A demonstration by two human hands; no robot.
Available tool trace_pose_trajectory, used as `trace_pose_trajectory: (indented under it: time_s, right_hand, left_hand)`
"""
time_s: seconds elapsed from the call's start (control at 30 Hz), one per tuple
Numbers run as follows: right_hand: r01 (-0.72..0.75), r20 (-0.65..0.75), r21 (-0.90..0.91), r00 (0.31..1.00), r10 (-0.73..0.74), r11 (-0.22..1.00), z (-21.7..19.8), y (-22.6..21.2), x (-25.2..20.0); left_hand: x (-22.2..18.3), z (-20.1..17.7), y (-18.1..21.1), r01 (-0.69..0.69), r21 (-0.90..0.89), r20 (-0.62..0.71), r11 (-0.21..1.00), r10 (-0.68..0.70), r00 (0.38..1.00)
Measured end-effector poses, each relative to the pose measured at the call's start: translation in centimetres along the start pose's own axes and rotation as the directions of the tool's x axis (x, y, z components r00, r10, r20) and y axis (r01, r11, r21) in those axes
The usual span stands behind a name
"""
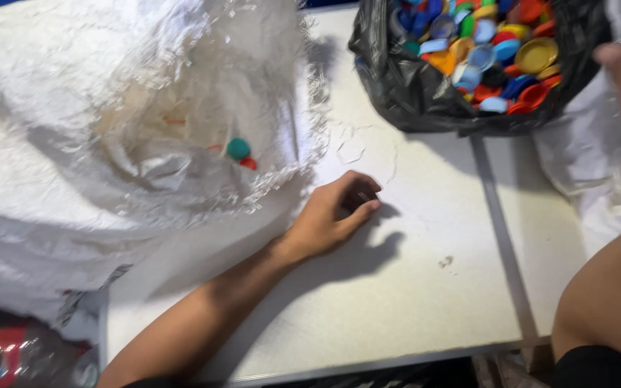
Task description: Sorting various plastic bottle caps and putting them into plastic bottles and sacks.
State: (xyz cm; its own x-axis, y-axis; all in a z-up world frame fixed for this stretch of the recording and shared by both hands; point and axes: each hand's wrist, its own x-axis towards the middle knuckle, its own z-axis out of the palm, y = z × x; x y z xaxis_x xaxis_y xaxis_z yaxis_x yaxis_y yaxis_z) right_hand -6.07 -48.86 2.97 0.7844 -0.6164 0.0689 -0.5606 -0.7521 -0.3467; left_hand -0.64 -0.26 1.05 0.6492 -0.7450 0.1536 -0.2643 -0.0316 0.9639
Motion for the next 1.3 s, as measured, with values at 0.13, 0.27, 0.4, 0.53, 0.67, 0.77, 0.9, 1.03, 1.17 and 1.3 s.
trace_pose_trajectory:
  time_s: [0.13,0.27,0.4,0.53,0.67,0.77,0.9,1.03,1.17,1.3]
  right_hand:
    - [0.737,-0.239,-0.416,0.476,-0.846,0.533,-8.1,-24.4,-14.4]
    - [0.911,-0.087,-0.139,0.38,-0.921,0.389,-5.1,-31.0,-16.6]
    - [0.969,-0.095,-0.037,0.24,-0.966,0.245,-1.7,-36.0,-15.8]
    - [0.973,-0.055,0.107,0.211,-0.976,0.205,2.9,-41.7,-14.5]
    - [0.954,0.039,0.182,0.234,-0.972,0.237,8.7,-44.2,-14.2]
    - [0.943,0.049,0.246,0.217,-0.975,0.222,11.3,-44.6,-13.9]
    - [0.78,0.264,0.479,0.31,-0.913,0.403,10.3,-43.7,-13.6]
    - [0.726,0.265,0.494,0.4,-0.878,0.479,10.8,-43.0,-13.5]
    - [0.719,0.084,0.601,0.379,-0.922,0.35,11.7,-42.0,-13.1]
    - [0.772,-0.139,0.597,0.365,-0.921,0.216,12.0,-41.0,-12.9]
  left_hand:
    - [-0.1,0.0,1.0,0.01,0.089,0.013,0.996,-0.011,1.0]
    - [-0.3,0.2,0.7,-0.089,0.101,0.006,0.991,0.089,0.996]
    - [-0.2,0.2,0.3,-0.031,0.097,0.027,0.995,0.028,0.999]
    - [0.0,0.7,-0.6,-0.032,0.121,0.019,0.992,0.03,0.999]
    - [0.2,2.2,-6.9,-0.349,0.635,0.186,0.69,0.302,0.935]
    - [0.2,1.7,-6.9,-0.27,0.685,0.133,0.676,0.248,0.96]
    - [0.7,1.9,-5.0,0.054,0.451,0.012,0.891,-0.067,0.998]
    - [0.5,1.4,-3.3,0.017,0.426,0.0,0.905,-0.018,1.0]
    - [0.1,1.4,-3.2,-0.184,0.43,-0.029,0.884,0.217,0.976]
    - [0.0,1.4,-2.8,-0.181,0.467,0.08,0.865,0.163,0.983]
